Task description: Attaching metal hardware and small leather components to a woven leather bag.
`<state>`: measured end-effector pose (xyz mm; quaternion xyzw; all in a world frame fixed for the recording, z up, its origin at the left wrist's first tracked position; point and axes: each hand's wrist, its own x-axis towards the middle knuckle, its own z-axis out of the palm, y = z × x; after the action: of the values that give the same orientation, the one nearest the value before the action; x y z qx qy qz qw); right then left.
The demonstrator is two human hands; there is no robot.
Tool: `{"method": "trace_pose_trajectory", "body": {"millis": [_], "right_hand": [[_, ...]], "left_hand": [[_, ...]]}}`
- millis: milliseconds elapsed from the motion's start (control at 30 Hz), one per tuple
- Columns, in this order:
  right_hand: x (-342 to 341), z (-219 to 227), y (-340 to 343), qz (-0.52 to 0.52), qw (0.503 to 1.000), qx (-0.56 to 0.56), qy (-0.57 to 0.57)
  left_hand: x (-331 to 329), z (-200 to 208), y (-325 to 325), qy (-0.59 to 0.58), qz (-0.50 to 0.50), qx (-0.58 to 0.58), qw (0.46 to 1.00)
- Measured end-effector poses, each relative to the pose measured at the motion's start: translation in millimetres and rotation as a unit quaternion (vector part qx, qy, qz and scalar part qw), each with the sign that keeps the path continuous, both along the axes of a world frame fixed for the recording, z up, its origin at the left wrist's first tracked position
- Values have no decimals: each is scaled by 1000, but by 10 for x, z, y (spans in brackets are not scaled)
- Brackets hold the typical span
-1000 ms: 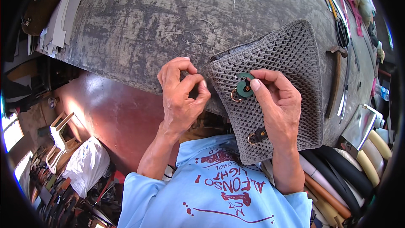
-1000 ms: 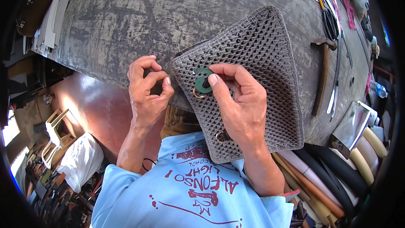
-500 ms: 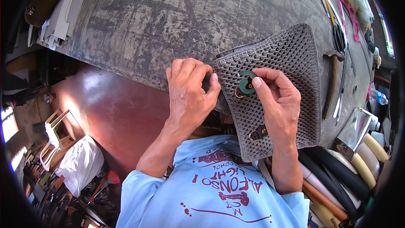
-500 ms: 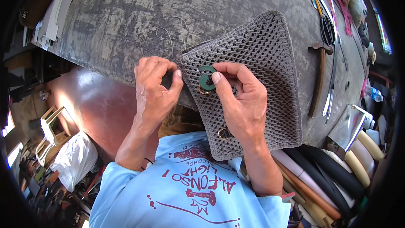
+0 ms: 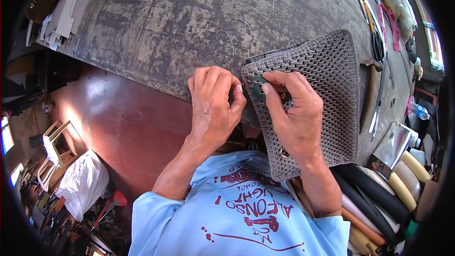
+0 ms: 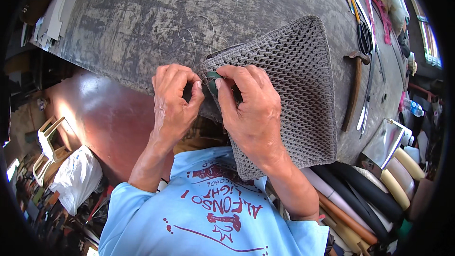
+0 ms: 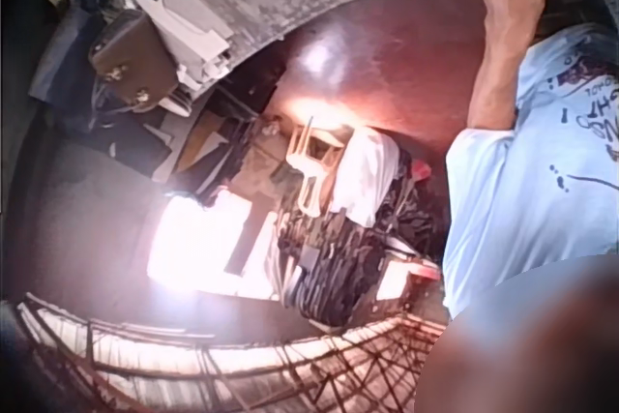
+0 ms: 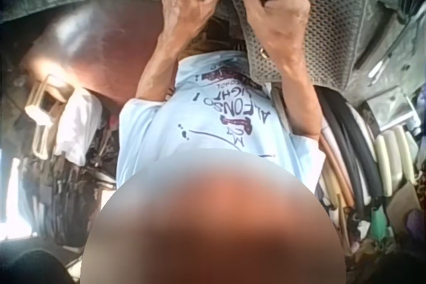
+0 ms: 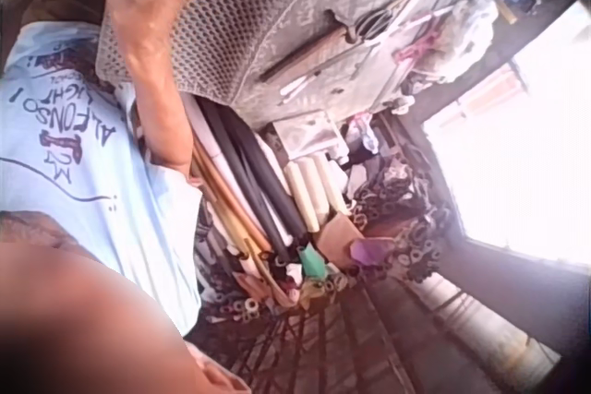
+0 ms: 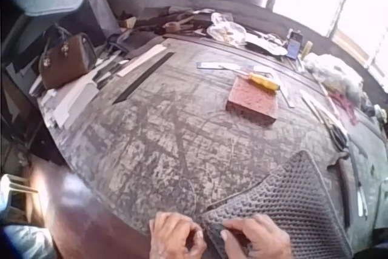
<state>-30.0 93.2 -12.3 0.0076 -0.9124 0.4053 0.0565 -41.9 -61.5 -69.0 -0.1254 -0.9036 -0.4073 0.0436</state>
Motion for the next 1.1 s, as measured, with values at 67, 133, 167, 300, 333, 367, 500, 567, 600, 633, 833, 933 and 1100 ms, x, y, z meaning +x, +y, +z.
{"method": "trace_pose_trajectory", "body": {"millis": [67,133,167,300,333,367,500,567,600,633,833,933,1100], "right_hand": [[1,-20,3,2,1000,8,3],[1,-19,1,2,1000,15,7],[5,-15,-3,-10,1000,-12,-11],[1,2,-10,-33,997,-56,-43],[2,3,-10,-34,997,-56,-43],[3,3,-11,-33,997,-56,-42],[3,-32,-13,-16,1000,-16,-7],[7,-45,-40,-5,1000,1,3],[9,-51,-53,5,1000,18,13],[10,-59,-58,5,1000,18,13],[7,-64,-81,22,997,70,30],[5,-60,-89,24,997,72,24],[8,-68,-102,22,996,83,29]], "left_hand": [[12,-2,-10,-1,2,1,1000],[4,11,-19,0,-8,12,1000],[3,24,-15,1,-7,13,1000],[-4,36,14,-8,5,10,1000],[-9,33,19,-14,9,7,1000],[-13,33,20,-14,8,7,1000],[-17,9,16,-12,6,15,1000],[-18,-6,14,-9,5,24,1000],[-20,-12,14,-2,4,28,1000],[-20,-16,13,6,4,32,999],[-14,-25,-12,7,-2,51,999],[-12,-36,-16,11,-3,51,999],[-15,-39,-25,16,-6,54,998]]}}
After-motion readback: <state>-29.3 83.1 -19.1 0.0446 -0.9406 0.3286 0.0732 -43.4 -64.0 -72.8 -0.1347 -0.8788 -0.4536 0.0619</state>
